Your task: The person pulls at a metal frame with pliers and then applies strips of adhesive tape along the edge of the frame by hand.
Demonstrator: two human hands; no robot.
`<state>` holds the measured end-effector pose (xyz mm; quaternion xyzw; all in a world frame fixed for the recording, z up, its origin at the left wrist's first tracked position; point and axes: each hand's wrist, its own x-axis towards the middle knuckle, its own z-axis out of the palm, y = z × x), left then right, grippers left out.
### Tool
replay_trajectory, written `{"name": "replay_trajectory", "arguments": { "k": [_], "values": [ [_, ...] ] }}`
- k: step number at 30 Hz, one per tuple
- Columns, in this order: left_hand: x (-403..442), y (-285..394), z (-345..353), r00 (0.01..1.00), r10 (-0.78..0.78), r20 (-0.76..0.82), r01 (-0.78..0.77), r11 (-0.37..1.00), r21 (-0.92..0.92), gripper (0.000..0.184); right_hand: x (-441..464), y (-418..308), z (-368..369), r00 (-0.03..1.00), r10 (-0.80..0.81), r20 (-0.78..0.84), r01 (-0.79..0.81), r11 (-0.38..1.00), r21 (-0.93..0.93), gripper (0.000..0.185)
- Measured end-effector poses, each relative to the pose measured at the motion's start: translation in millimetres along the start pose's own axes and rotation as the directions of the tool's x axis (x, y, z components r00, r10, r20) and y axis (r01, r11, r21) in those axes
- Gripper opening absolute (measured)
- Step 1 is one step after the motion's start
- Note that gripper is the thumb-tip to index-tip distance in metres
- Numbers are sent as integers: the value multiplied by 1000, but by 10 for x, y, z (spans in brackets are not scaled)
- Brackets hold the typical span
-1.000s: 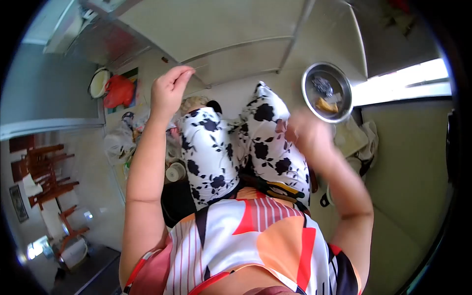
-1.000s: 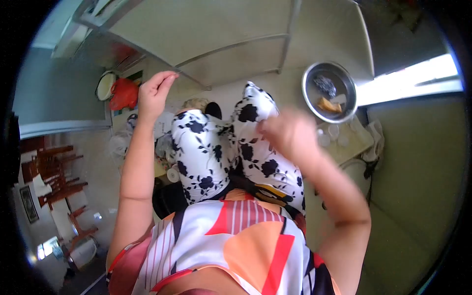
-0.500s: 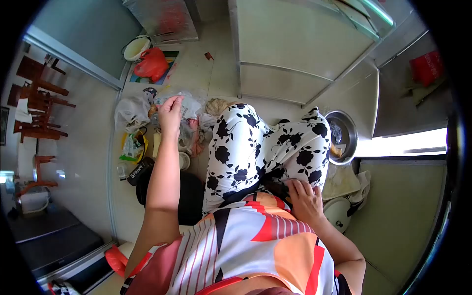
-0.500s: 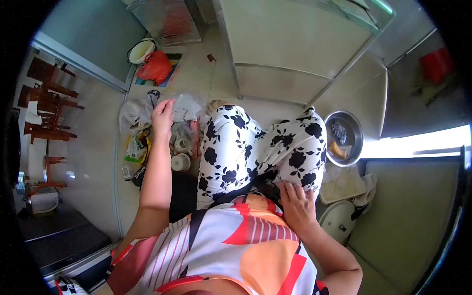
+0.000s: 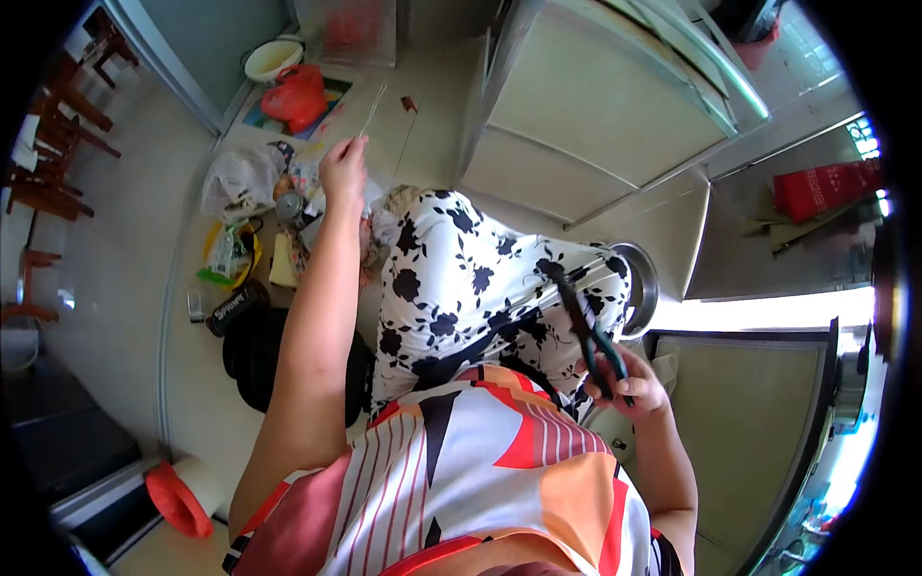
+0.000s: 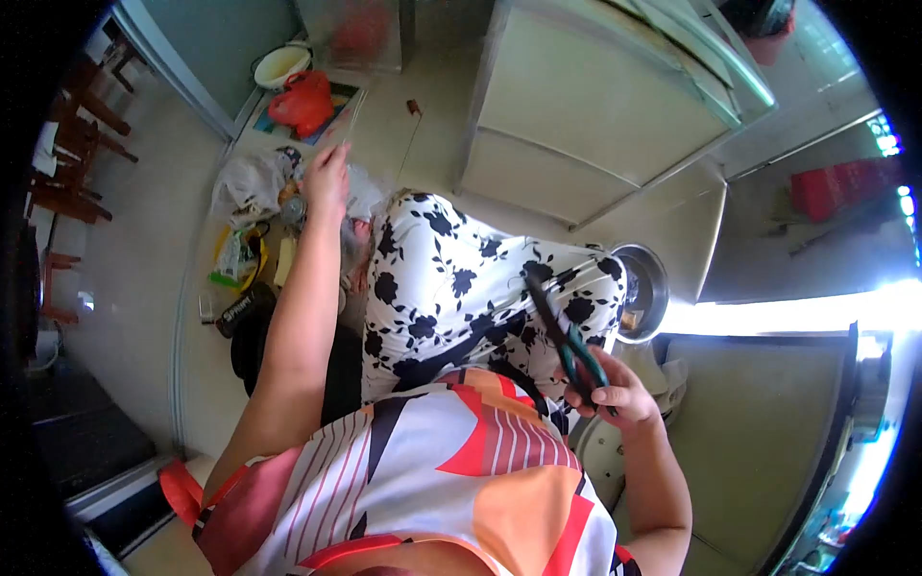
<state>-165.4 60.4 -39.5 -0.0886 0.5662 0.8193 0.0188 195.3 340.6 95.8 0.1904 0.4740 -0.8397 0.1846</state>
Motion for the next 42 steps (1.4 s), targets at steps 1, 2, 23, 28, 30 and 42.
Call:
{"name": "replay_trajectory", "arguments": {
  "k": [1, 2, 23, 28, 30, 42],
  "values": [
    [40, 27, 78, 999, 35, -11, -35, 999, 9, 15, 53, -87, -60, 999, 41, -12, -42, 991, -126, 57],
    [105, 19, 195, 997, 72, -19, -72, 997, 20, 15, 157, -181, -172, 997, 78, -25, -82, 965, -248, 58],
    [466, 64, 2075, 909, 291, 298, -373, 886, 274, 13, 3994, -30, -56, 932, -342, -120, 105, 573, -813, 52],
    [414, -35, 2236, 884, 316, 344, -391, 903, 176, 12, 4023, -37, 24, 854, -129, -503, 30, 979, -201, 47],
    [424, -31, 2240, 901, 285, 326, -361, 911, 199, 12, 3963, 38, 115, 964, 17, -265, -78, 972, -220, 49],
    [607, -72, 2116, 927, 182, 328, -206, 978, 40, 23, 3284, -243, -191, 952, 196, -235, -273, 889, -368, 25]
  ]
}}
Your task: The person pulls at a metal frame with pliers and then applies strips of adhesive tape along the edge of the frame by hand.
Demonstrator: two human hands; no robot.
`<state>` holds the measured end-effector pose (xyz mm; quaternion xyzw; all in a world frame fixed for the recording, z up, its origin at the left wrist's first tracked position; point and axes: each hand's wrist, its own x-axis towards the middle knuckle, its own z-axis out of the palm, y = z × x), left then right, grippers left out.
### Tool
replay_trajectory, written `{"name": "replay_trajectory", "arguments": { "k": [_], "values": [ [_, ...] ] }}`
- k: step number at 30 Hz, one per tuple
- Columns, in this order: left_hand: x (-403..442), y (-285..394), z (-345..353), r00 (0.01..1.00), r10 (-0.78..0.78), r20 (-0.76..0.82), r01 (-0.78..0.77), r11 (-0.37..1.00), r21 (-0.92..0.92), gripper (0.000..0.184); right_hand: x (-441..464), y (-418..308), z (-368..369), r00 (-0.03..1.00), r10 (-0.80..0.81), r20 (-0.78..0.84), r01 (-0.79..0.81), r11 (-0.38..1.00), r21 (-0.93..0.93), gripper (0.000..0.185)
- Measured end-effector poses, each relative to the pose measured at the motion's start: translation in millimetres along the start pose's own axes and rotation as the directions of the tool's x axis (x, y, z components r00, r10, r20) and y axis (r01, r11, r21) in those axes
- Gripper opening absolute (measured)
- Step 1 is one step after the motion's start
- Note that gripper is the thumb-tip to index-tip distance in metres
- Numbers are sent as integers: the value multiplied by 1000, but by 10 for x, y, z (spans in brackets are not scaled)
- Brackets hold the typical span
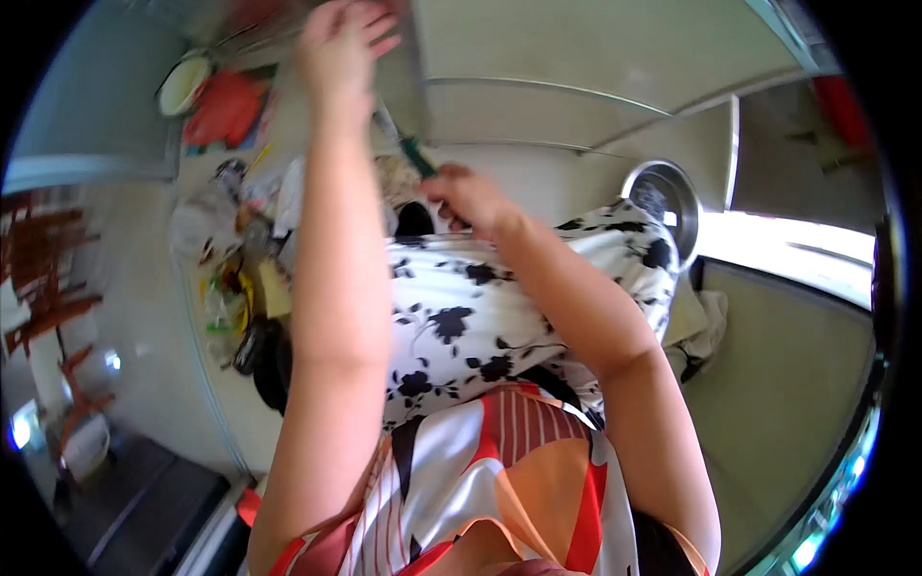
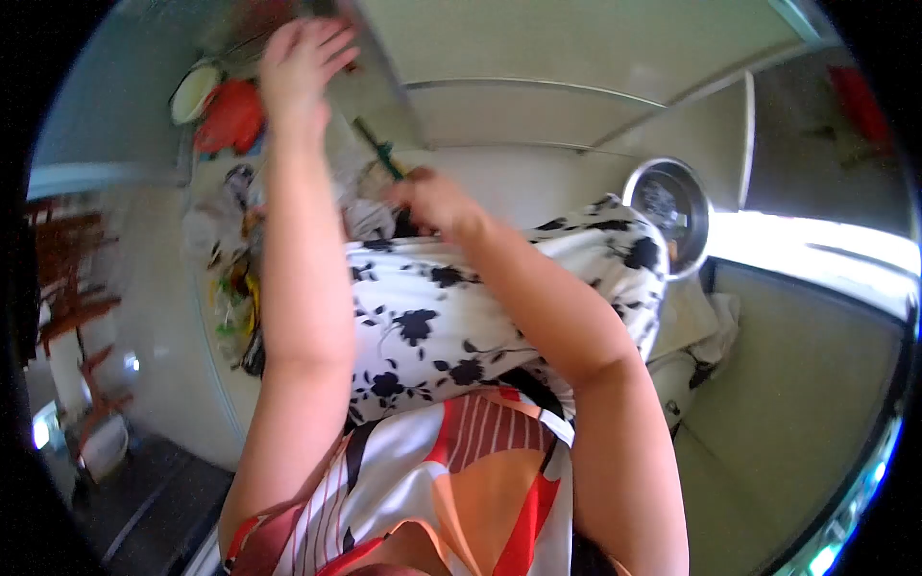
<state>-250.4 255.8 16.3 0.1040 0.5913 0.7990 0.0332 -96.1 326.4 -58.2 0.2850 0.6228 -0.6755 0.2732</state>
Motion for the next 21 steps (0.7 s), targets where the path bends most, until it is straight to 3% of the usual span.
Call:
{"name": "replay_trajectory", "arguments": {
  "k": [1, 3, 6, 7, 8, 9, 10, 11, 12, 13, 15, 16, 18, 19, 20, 21],
  "values": [
    [11, -2, -92, 997, -73, 3, 73, 997, -19, 21, -319, 58, -47, 999, -17, 49, 4, 965, 261, 27],
    [108, -72, -310, 978, -125, -167, 155, 972, 179, 17, -915, 111, -312, 999, -30, 43, 13, 931, 364, 25],
    [387, -515, -728, 922, -141, -361, 210, 965, 159, 9, -1621, 452, -968, 984, -160, -77, 176, 822, 541, 25],
    [427, -692, -880, 898, -274, -344, 356, 911, 206, 6, -1826, 573, -1195, 944, -195, -267, 303, 834, 462, 30],
    [459, -946, -1019, 857, -364, -364, 457, 864, 212, 6, -1944, 711, -1344, 812, -264, -520, 518, 736, 435, 24],
    [497, -1161, -1095, 805, -447, -390, 553, 804, 218, 6, -1983, 724, -1508, 710, -234, -664, 594, 705, 386, 19],
    [519, -1255, -1084, 756, -512, -408, 606, 783, 141, 7, -1973, 867, -1817, 690, -196, -697, 621, 655, 431, 20],
    [551, -1328, -1045, 704, -574, -418, 653, 754, 64, 7, -1932, 1075, -2274, 686, -58, -726, 493, 770, 405, 16],
    [575, -1380, -979, 645, -636, -422, 697, 717, -15, 7, -1887, 1132, -2595, 622, 7, -783, 482, 784, 390, 11],
    [586, -1357, -858, 656, -631, -414, 685, 728, -24, 8, -1889, 1154, -3040, 604, 99, -791, 443, 783, 437, 11],
    [596, -1301, -661, 700, -587, -406, 631, 775, -33, 10, -1793, 1171, -3550, 441, -2, -897, 436, 875, 213, 13],
    [633, -1304, -544, 688, -581, -435, 616, 784, -72, 16, -1750, 1060, -3662, 392, -52, -918, 523, 834, 176, 14],
    [505, -1098, -191, 772, -537, -339, 505, 843, -185, 31, -1439, 1043, -4024, 507, -37, -861, 672, 643, 368, 13],
    [539, -1120, -36, 833, -509, -217, 415, 834, -363, 35, -1169, 999, -3934, 541, -50, -840, 586, 739, 333, 9],
    [597, -1207, -6, 893, -435, -116, 379, 866, -327, 38, -963, 927, -3779, 563, -68, -824, 499, 822, 274, 11],
    [622, -1302, 3, 929, -370, 2, 354, 887, -295, 40, -892, 640, -3252, 655, -62, -753, 206, 973, 99, 22]
  ]
}}
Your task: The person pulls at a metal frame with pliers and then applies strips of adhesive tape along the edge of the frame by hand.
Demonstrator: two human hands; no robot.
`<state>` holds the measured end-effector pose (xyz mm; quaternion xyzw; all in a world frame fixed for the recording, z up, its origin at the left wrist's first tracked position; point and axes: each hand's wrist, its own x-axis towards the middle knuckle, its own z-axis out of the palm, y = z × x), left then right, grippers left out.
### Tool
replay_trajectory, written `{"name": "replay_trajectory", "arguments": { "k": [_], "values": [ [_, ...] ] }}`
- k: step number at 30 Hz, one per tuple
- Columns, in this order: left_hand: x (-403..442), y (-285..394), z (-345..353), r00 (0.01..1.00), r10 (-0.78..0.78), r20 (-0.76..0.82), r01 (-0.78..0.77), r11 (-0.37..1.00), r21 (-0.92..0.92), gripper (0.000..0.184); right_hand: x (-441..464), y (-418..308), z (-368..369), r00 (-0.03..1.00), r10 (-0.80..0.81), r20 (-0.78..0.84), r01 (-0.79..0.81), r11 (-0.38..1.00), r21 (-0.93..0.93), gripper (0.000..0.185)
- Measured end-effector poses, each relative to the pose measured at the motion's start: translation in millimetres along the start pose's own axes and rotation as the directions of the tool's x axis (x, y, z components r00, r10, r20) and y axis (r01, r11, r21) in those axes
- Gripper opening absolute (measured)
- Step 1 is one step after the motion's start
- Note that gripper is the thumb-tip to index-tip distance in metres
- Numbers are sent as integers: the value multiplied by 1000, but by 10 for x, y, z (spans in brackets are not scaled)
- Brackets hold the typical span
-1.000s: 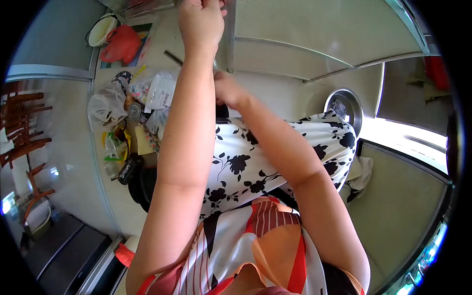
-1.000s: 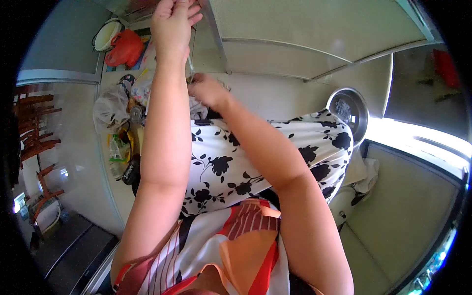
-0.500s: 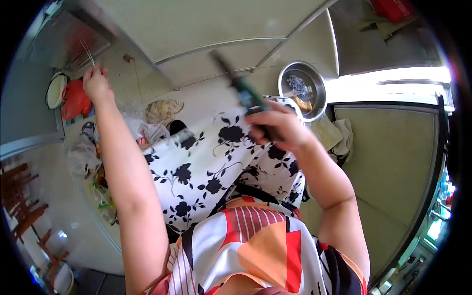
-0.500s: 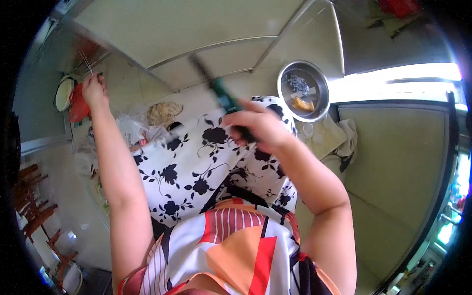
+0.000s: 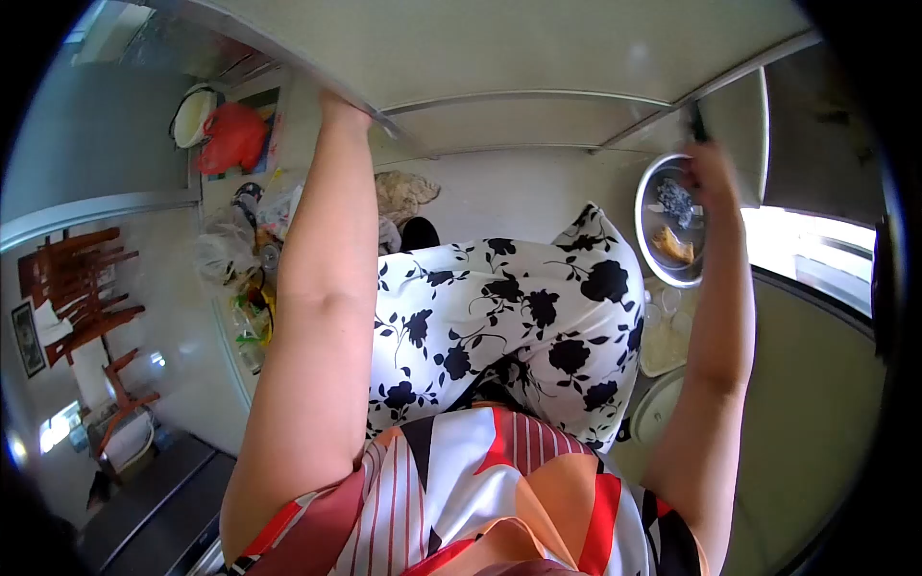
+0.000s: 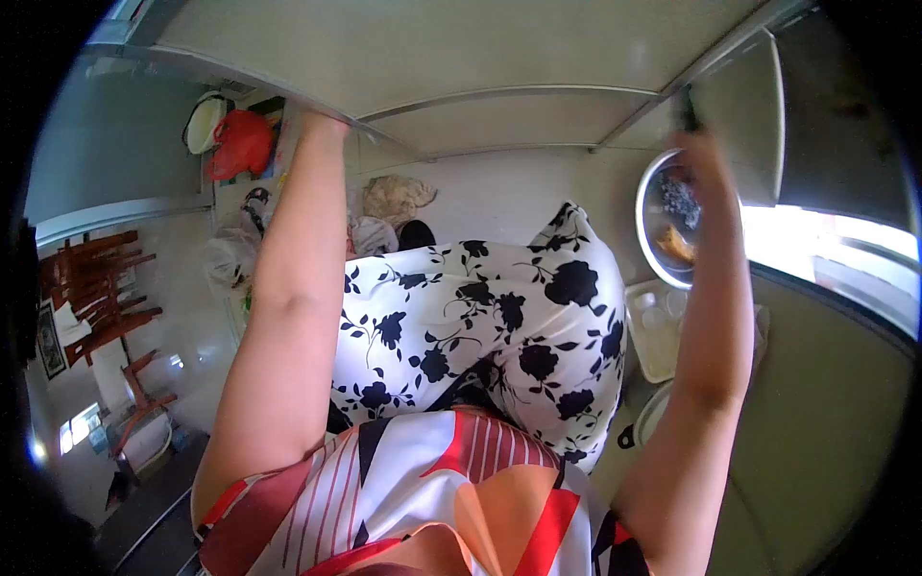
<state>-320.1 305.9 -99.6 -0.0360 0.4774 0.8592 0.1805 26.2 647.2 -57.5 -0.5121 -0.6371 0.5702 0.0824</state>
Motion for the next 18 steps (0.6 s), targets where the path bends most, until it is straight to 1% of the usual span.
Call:
{"name": "replay_trajectory", "arguments": {
  "k": [1, 3, 6, 9, 11, 12, 13, 15, 17, 18],
  "values": [
    [-49, 26, 44, 999, -11, 37, 11, 1000, 19, 42, -305, -200, 329, 989, -15, 144, -8, 987, 160, 36],
    [-240, 144, 175, 991, -26, 129, 20, 999, 46, 45, -252, -128, 244, 982, -98, 162, 72, 984, 162, 40],
    [-161, 60, 145, 994, -6, 107, -13, 985, 174, 44, -243, -116, 167, 979, -108, 174, 72, 977, 203, 41],
    [-184, 70, 185, 998, -58, -11, 59, 985, 161, 45, -131, -128, -42, 965, -49, 257, -4, 980, 201, 36],
    [-26, 19, 50, 987, -5, 159, -23, 984, 179, 45, -131, -100, -164, 991, -41, 130, -3, 946, 324, 30],
    [-28, -152, 184, 989, -38, 146, 15, 988, 156, 44, -125, -74, -269, 999, -32, 44, 14, 926, 376, 27],
    [-114, -231, 355, 989, -58, 137, 39, 989, 140, 44, -79, -51, -352, 998, -17, -63, 48, 841, 539, 17],
    [-357, -136, 526, 994, -79, 72, 69, 988, 140, 44, 231, 180, -585, 973, 49, -226, 123, 719, 684, 15],
    [-525, 73, 578, 997, -79, -16, 80, 984, 158, 44, 252, 207, -432, 938, 133, -320, 73, 827, 557, 22],
    [-529, 114, 573, 995, -74, -65, 84, 982, 167, 44, -3, 50, -102, 981, -8, -196, 66, 954, 292, 27]
  ]
}}
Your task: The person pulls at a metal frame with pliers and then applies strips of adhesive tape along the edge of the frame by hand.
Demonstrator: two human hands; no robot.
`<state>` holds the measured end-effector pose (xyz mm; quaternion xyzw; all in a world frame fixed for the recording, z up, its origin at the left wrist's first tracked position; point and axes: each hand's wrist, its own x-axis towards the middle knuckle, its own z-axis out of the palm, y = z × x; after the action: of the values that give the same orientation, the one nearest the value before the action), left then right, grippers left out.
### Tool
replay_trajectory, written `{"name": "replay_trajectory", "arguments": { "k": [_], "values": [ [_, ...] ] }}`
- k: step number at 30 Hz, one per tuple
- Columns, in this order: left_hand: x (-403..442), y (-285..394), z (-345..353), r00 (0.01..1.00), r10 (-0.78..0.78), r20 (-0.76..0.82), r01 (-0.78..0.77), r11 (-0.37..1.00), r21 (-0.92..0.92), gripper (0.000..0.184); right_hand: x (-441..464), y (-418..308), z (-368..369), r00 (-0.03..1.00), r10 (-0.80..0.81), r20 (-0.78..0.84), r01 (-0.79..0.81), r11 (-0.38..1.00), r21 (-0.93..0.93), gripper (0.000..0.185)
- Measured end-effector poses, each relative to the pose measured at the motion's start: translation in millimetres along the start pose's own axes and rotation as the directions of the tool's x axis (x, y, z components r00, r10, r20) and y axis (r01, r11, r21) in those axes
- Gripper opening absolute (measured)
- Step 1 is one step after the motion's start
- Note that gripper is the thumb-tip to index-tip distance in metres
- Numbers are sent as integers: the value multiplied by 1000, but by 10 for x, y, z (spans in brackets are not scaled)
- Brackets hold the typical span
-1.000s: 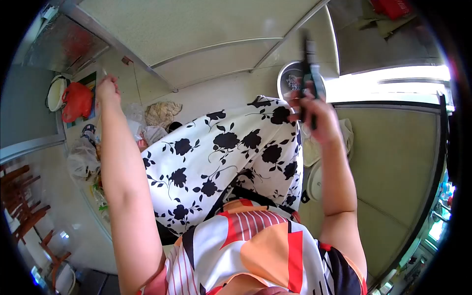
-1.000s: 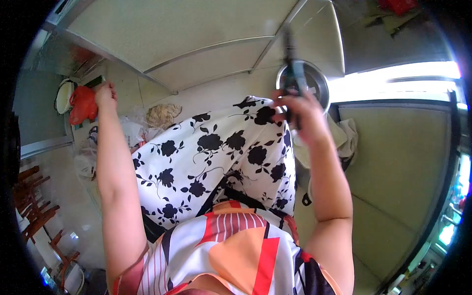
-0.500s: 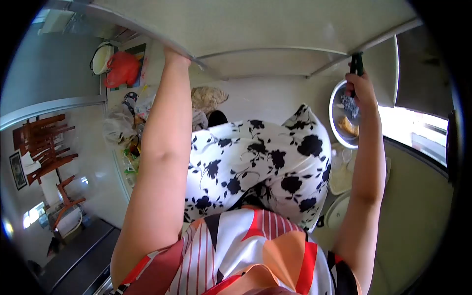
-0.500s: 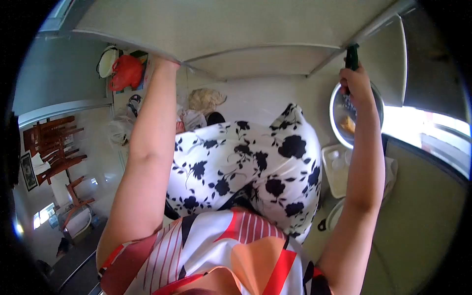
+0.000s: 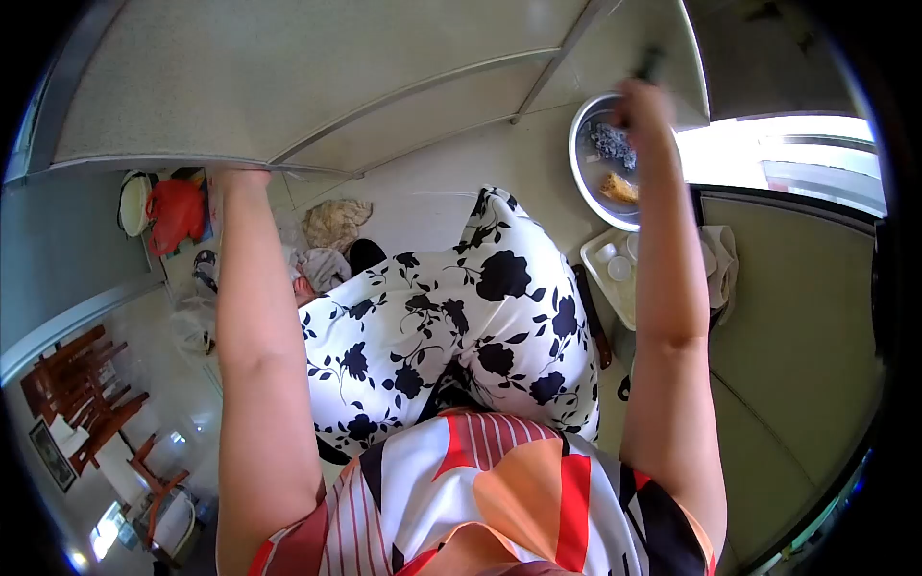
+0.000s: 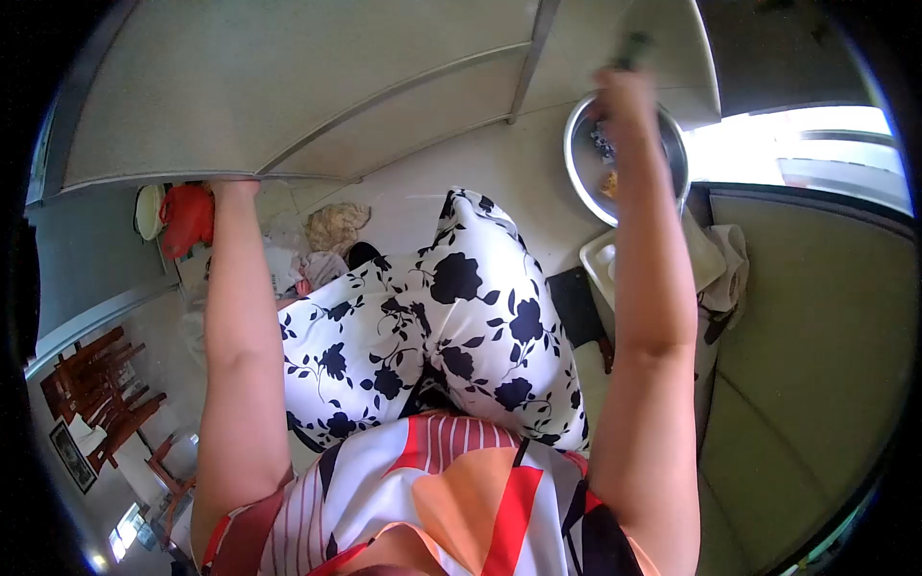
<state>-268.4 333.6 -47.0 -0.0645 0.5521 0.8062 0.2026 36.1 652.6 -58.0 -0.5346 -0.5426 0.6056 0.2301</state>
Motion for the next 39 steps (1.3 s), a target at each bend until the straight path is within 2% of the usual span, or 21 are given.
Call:
{"name": "replay_trajectory", "arguments": {
  "k": [1, 3, 7, 10, 13, 14, 15, 18, 20, 23, 24, 25, 26, 27, 28, 32, 35, 37, 39],
  "values": [
    [58, -1, -32, 1000, 14, -9, -13, 999, 51, 43, -302, -63, 262, 981, -40, 188, 91, 957, -275, 32],
    [92, -40, -88, 999, 30, -24, -26, 986, 162, 42, -368, -4, 278, 961, -15, 275, 73, 976, -204, 36],
    [40, -38, -58, 998, 50, 26, -54, 984, 169, 43, -212, 6, 205, 924, 31, 380, 23, 991, -134, 41],
    [137, -47, -110, 999, 19, 46, -27, 980, 197, 42, -75, -15, 34, 932, 53, 359, -51, 999, -16, 37],
    [210, -78, -177, 996, 16, 83, -28, 990, 136, 43, 21, 57, 115, 999, 42, 29, -45, 991, 124, 30],
    [226, -93, -196, 995, 13, 99, -24, 993, 114, 43, 0, 122, 202, 985, 5, 173, 31, 979, -202, 26],
    [257, -86, -210, 993, 17, 115, -28, 995, 91, 43, -184, 232, 470, 965, -3, 261, 54, 981, -188, 31],
    [242, -72, -211, 990, 22, 139, -30, 998, 53, 43, -134, 106, 342, 937, 7, 349, 52, 986, -160, 36],
    [150, -64, -208, 995, -6, 95, -2, 996, 88, 44, -186, 120, 277, 920, 40, 389, 15, 990, -137, 38],
    [237, -71, -268, 996, -39, 83, 32, 996, 89, 44, -51, 72, 100, 939, 40, 341, -36, 999, -18, 33],
    [220, -46, -243, 995, -49, 84, 42, 996, 82, 44, -38, 55, 100, 973, 43, 225, -71, 990, 119, 28],
    [197, -42, -218, 999, -30, 45, 26, 996, 86, 44, 22, 63, 81, 990, 35, 136, -57, 985, 161, 25],
    [180, -74, -196, 1000, -14, 6, 13, 996, 86, 44, 49, 122, 167, 965, 108, 239, -78, 988, -132, 26],
    [121, -90, -129, 999, 3, -33, 0, 996, 88, 44, 38, 175, 295, 929, 202, 311, -60, 909, -413, 27],
    [119, -95, -101, 999, 3, -36, 0, 997, 81, 43, -162, 297, 544, 971, 60, 233, -15, 982, -191, 32],
    [218, -124, -234, 999, -41, 12, 42, 999, -33, 42, -192, 244, 438, 956, 41, 291, 14, 983, -185, 34],
    [415, -175, -482, 996, -89, 11, 90, 989, -118, 42, -141, 285, 340, 940, 108, 323, -127, 991, 40, 31],
    [602, -251, -869, 987, -132, -97, 128, 991, -48, 40, -137, 387, 249, 975, 91, 203, -119, 984, 132, 22],
    [781, -364, -1211, 957, -168, -235, 186, 981, 57, 38, -57, 694, 100, 983, 81, 163, -106, 983, 147, 26]
  ]
}}
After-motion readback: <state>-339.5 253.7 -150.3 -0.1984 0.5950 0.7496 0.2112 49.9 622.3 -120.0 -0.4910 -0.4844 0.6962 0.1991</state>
